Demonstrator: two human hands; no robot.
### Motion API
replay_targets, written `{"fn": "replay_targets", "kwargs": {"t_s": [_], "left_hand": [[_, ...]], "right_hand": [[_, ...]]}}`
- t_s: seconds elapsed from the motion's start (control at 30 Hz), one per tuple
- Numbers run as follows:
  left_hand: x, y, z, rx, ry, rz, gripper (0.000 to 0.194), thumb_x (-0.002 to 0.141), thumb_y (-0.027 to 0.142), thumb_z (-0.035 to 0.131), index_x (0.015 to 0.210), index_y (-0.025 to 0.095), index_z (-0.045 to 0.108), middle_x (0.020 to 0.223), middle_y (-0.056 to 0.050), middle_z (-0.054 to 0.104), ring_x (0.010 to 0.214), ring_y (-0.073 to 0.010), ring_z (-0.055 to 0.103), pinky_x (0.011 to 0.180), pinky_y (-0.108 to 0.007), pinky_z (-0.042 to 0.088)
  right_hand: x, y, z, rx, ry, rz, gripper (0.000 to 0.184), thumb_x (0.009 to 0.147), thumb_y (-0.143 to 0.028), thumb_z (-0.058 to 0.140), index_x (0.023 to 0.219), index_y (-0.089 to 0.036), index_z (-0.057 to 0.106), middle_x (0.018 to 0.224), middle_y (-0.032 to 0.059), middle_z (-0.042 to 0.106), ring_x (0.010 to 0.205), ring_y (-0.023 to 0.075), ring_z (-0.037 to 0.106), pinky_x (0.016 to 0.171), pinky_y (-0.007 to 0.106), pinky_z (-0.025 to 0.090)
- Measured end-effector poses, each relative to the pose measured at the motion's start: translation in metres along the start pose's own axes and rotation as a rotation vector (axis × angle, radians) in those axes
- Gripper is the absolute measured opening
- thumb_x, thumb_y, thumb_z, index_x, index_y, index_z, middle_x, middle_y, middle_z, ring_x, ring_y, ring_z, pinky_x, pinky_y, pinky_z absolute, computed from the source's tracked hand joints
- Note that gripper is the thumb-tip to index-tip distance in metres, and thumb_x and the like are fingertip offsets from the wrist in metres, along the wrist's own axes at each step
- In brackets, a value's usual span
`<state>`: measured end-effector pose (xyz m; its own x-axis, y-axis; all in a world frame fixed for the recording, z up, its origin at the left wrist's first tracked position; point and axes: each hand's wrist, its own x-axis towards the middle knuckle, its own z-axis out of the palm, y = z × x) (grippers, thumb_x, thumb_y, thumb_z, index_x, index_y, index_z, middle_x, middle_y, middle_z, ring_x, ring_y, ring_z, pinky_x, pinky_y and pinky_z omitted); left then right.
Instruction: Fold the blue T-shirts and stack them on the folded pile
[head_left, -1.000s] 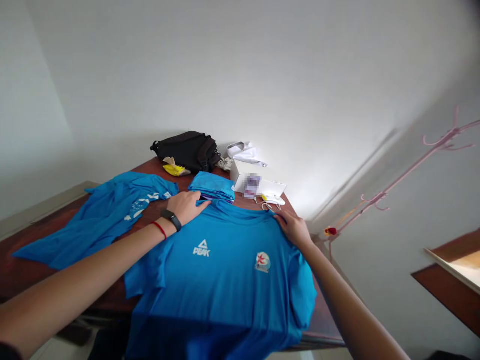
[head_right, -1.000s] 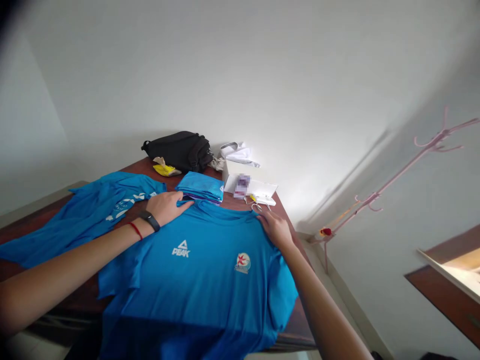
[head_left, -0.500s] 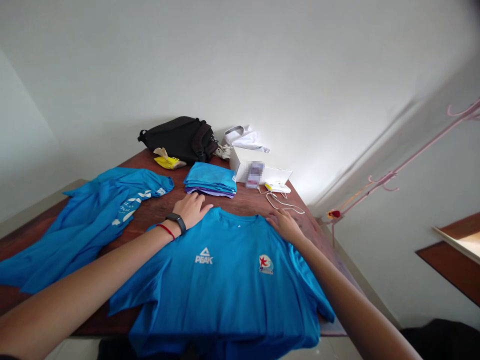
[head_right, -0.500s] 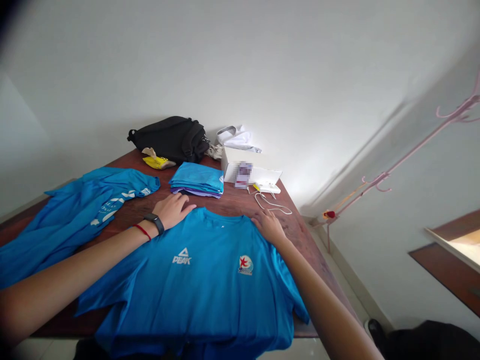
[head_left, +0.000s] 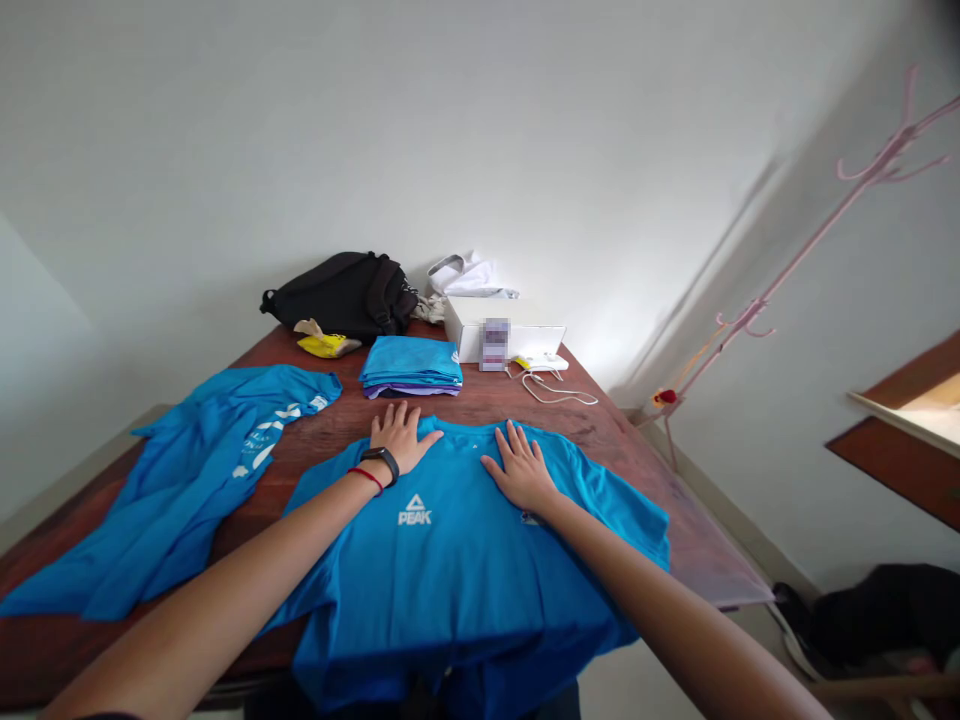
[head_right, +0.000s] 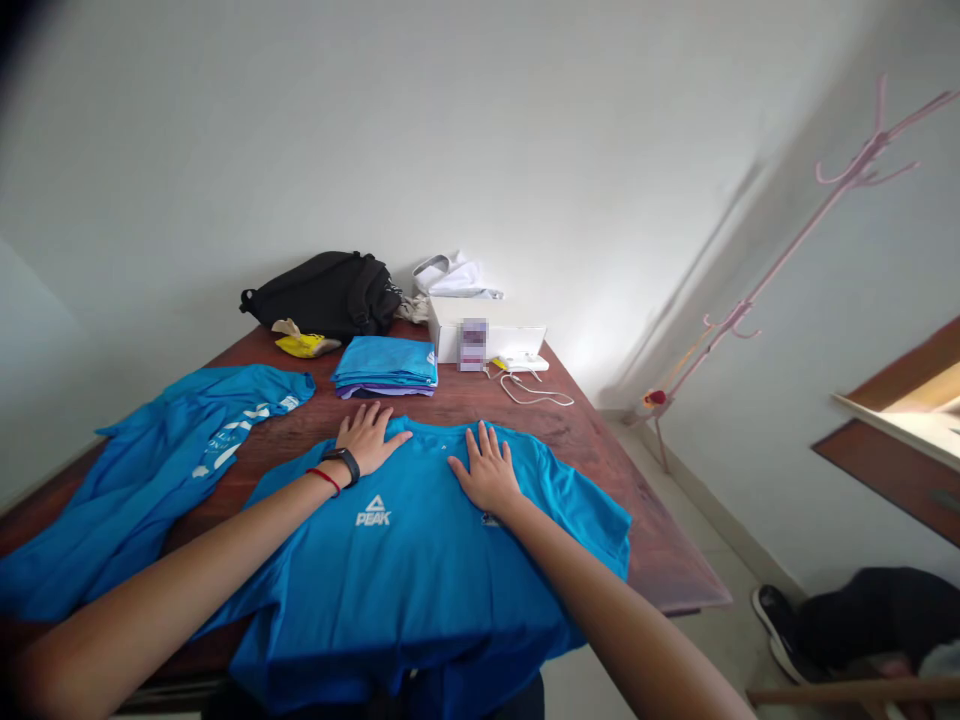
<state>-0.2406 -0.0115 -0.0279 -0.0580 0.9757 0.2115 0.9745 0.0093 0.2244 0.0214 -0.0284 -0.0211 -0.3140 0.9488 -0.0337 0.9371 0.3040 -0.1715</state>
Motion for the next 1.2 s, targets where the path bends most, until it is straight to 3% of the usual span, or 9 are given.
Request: {"fn": "replay_targets", "kwargs": {"t_s": [0.1,0.2,0.33,0.5,0.9,1.07,1.2], "left_hand": [[0.009,-0.001,-0.007,-0.088,0.045,-0.016,0.042,0.091,0.057,0.056,0.113,0.022,0.066,0.135,-0.013,0.059,0.129,-0.0348,0.048,0.103,-0.049,0.039],[0.018,-0.001,-0.015,-0.095,0.057,-0.014,0.028,0.093,0.047,0.058,0.091,0.021,0.067,0.115,-0.009,0.066,0.111,-0.0279,0.059,0.092,-0.038,0.046],[0.025,0.000,-0.019,-0.099,0.056,0.006,0.027,0.097,0.046,0.052,0.096,0.022,0.062,0.103,-0.006,0.070,0.097,-0.0211,0.065,0.079,-0.028,0.047],[0.027,-0.005,-0.015,-0.044,0.021,-0.031,0.030,0.098,0.053,0.046,0.101,0.025,0.059,0.091,-0.005,0.072,0.086,-0.0254,0.069,0.065,-0.029,0.044],[0.047,-0.033,-0.023,0.106,0.020,-0.036,0.032,0.101,0.050,0.039,0.110,0.025,0.057,0.097,-0.009,0.072,0.087,-0.0276,0.069,0.069,-0.031,0.046],[0.054,-0.042,-0.023,0.127,0.016,-0.020,0.036,0.101,0.052,0.037,0.105,0.024,0.060,0.097,-0.008,0.071,0.086,-0.0271,0.068,0.069,-0.032,0.048],[0.035,-0.040,-0.034,0.151,0.064,0.035,0.037,0.103,0.043,0.035,0.119,0.020,0.060,0.124,-0.014,0.063,0.105,-0.0292,0.063,0.083,-0.038,0.050]], "right_hand": [[0.000,0.001,-0.001,0.016,0.012,-0.007,0.083,0.097,-0.071,0.016,0.160,-0.019,0.017,0.167,0.0101,0.002,0.154,0.0305,0.001,0.121,0.054,0.008],[-0.001,0.002,-0.002,0.050,0.028,-0.013,0.083,0.096,-0.072,0.017,0.160,-0.019,0.019,0.167,0.0106,0.003,0.154,0.0309,0.002,0.121,0.054,0.008],[0.004,0.003,-0.004,0.099,0.001,-0.003,0.082,0.096,-0.072,0.020,0.160,-0.020,0.021,0.167,0.0104,0.005,0.154,0.0297,0.002,0.121,0.055,0.007],[0.015,0.006,-0.006,0.120,-0.027,-0.002,0.081,0.097,-0.069,0.025,0.160,-0.019,0.020,0.167,0.0103,0.003,0.154,0.0294,0.002,0.121,0.056,0.007],[0.056,-0.006,-0.009,0.095,-0.040,-0.111,0.084,0.095,-0.071,0.019,0.160,-0.017,0.019,0.168,0.0095,0.004,0.154,0.0297,0.004,0.121,0.055,0.007],[0.066,-0.011,-0.006,0.078,-0.017,-0.124,0.083,0.096,-0.070,0.017,0.160,-0.018,0.018,0.168,0.0089,0.004,0.154,0.0297,0.004,0.121,0.055,0.007],[0.065,-0.010,-0.003,0.070,0.024,-0.129,0.082,0.096,-0.070,0.016,0.160,-0.018,0.020,0.168,0.0097,0.006,0.154,0.0299,0.007,0.121,0.054,0.008]]}}
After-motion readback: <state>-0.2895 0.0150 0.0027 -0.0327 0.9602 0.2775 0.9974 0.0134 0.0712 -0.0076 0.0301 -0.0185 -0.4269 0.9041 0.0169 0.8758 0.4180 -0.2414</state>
